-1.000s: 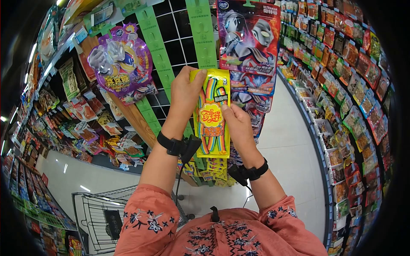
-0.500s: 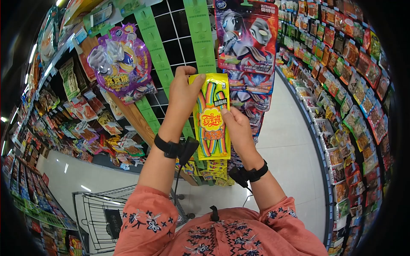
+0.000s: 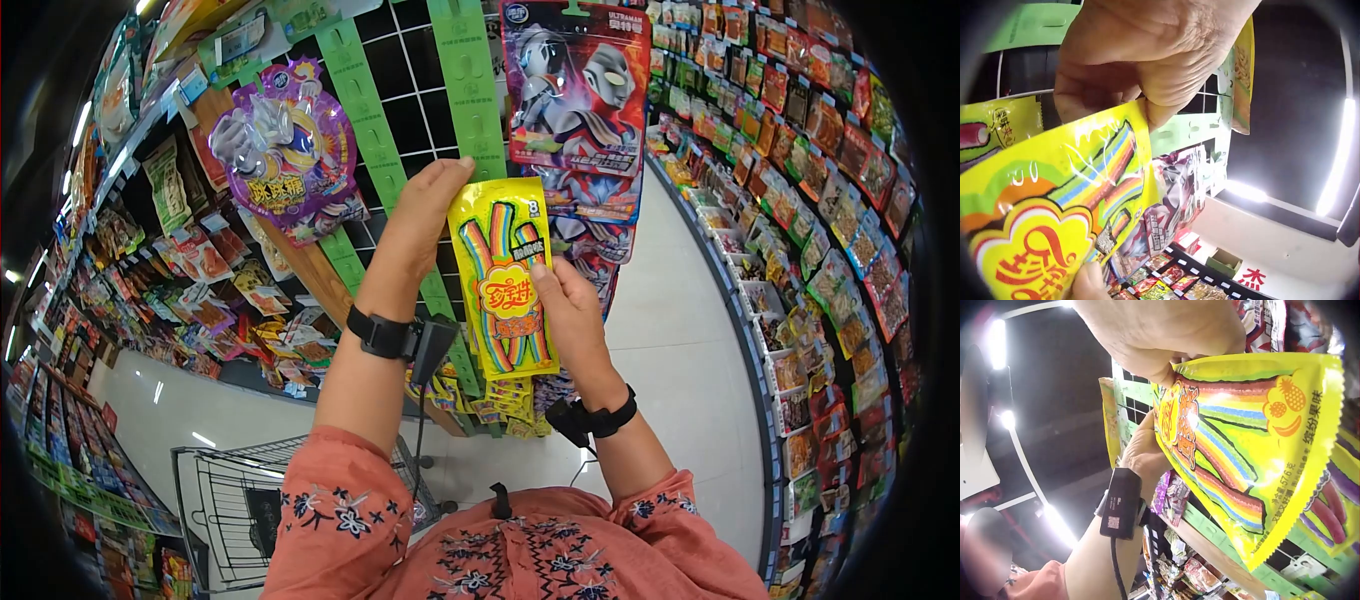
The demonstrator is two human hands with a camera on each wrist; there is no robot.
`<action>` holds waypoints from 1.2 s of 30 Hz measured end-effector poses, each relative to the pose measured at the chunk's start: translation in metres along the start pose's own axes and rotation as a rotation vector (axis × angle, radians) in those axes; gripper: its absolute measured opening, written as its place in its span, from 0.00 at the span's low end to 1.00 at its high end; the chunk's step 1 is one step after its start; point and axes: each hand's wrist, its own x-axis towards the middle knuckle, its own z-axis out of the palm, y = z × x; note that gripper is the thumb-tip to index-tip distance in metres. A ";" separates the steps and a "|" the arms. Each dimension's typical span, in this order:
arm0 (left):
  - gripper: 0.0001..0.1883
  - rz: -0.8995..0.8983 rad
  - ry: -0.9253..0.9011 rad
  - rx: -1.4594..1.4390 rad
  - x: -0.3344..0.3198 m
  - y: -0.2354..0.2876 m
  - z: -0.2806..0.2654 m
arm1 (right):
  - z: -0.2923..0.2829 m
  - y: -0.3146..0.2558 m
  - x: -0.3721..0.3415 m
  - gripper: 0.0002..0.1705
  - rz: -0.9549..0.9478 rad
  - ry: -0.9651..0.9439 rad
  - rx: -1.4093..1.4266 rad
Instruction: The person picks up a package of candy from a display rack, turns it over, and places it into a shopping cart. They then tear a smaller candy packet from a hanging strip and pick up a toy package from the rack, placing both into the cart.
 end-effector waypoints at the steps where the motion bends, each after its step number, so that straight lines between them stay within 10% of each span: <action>1: 0.16 -0.036 -0.015 -0.025 0.001 0.003 0.000 | -0.002 0.001 0.001 0.15 -0.014 -0.016 -0.032; 36: 0.15 -0.015 -0.179 0.243 -0.004 0.016 -0.016 | 0.013 0.012 0.010 0.18 0.006 0.003 -0.002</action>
